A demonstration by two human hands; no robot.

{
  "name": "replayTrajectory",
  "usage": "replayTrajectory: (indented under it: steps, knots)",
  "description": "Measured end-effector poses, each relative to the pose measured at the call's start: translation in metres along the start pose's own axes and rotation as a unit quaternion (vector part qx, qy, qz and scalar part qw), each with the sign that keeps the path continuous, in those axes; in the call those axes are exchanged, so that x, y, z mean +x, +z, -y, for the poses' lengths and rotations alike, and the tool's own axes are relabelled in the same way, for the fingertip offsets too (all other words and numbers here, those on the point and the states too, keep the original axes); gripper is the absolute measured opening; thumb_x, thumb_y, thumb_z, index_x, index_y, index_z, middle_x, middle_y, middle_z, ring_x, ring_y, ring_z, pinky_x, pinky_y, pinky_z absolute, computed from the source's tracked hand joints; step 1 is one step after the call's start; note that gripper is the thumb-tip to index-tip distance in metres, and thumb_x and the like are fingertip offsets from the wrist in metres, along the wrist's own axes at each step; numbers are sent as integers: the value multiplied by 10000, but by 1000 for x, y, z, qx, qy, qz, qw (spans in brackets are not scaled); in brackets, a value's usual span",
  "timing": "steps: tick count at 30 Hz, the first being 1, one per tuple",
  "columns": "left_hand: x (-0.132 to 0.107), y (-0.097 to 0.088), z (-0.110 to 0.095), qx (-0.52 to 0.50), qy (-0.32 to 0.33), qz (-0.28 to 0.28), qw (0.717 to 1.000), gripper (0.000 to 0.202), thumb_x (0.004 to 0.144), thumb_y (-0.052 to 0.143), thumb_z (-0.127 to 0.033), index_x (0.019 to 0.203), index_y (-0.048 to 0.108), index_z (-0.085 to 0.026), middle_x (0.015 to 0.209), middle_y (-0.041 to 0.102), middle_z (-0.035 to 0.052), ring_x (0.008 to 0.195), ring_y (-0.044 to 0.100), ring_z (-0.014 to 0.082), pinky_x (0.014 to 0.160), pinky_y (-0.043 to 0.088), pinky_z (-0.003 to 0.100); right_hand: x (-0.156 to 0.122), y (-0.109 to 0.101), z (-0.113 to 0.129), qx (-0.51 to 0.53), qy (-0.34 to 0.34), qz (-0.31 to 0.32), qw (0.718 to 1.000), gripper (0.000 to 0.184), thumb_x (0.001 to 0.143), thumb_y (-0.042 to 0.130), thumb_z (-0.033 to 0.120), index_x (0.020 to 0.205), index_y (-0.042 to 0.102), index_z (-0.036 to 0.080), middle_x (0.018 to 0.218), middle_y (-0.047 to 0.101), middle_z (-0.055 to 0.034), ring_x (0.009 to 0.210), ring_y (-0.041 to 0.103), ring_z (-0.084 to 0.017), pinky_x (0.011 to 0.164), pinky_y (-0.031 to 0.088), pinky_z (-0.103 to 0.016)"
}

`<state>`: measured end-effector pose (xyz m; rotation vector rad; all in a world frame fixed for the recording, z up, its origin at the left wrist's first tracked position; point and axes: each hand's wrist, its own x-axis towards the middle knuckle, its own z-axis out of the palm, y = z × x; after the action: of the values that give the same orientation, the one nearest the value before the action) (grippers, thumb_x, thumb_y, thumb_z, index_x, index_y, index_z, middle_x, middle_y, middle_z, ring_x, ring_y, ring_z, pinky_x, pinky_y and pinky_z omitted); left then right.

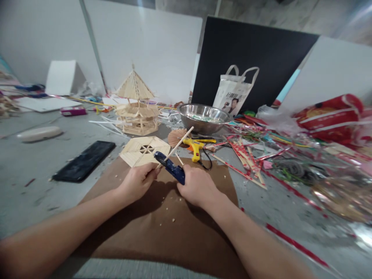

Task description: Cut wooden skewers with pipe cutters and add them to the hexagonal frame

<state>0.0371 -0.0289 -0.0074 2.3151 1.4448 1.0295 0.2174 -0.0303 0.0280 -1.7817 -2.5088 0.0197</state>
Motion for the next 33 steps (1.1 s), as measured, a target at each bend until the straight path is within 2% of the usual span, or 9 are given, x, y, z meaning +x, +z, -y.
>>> replayTrajectory:
  steps: [8, 16, 22, 28, 33]
  knots:
    - [0, -1, 1, -89, -43, 4, 995, 288, 832, 272, -275, 655, 468, -159, 539, 476, -21, 507, 446, 79, 503, 345, 182, 0, 3, 0, 35, 2, -40, 999, 288, 673, 462, 292, 937, 482, 178, 826, 608, -59, 728, 553, -185, 619, 344, -254]
    - [0, 2, -1, -91, -34, -41, 994, 136, 782, 389, -271, 756, 462, -159, 604, 477, -30, 544, 418, 81, 513, 329, 183, -2, 4, 2, 66, -9, -57, 996, 385, 654, 458, 268, 1024, 455, 159, 920, 588, -78, 806, 542, -206, 703, 361, -277]
    - [-2, 3, 0, -103, -42, -46, 993, 245, 800, 352, -301, 608, 411, -161, 529, 398, -40, 509, 374, 78, 499, 302, 188, -3, 5, 4, 99, -26, -61, 993, 375, 649, 447, 236, 1017, 467, 166, 976, 568, -66, 876, 526, -200, 762, 359, -271]
    - [0, -1, -3, -178, -56, -19, 982, 299, 820, 298, -324, 612, 431, -154, 521, 396, -36, 504, 380, 77, 500, 304, 189, -1, 8, 1, 100, -28, -79, 991, 416, 653, 439, 226, 1066, 448, 172, 1021, 555, -71, 901, 522, -206, 775, 369, -291]
    - [1, 2, -2, -197, -49, -44, 978, 261, 792, 367, -329, 602, 409, -155, 533, 344, -46, 519, 324, 76, 499, 274, 194, 0, 9, 3, 103, -29, -82, 991, 427, 645, 433, 204, 1070, 442, 162, 997, 566, -74, 898, 523, -207, 782, 375, -303]
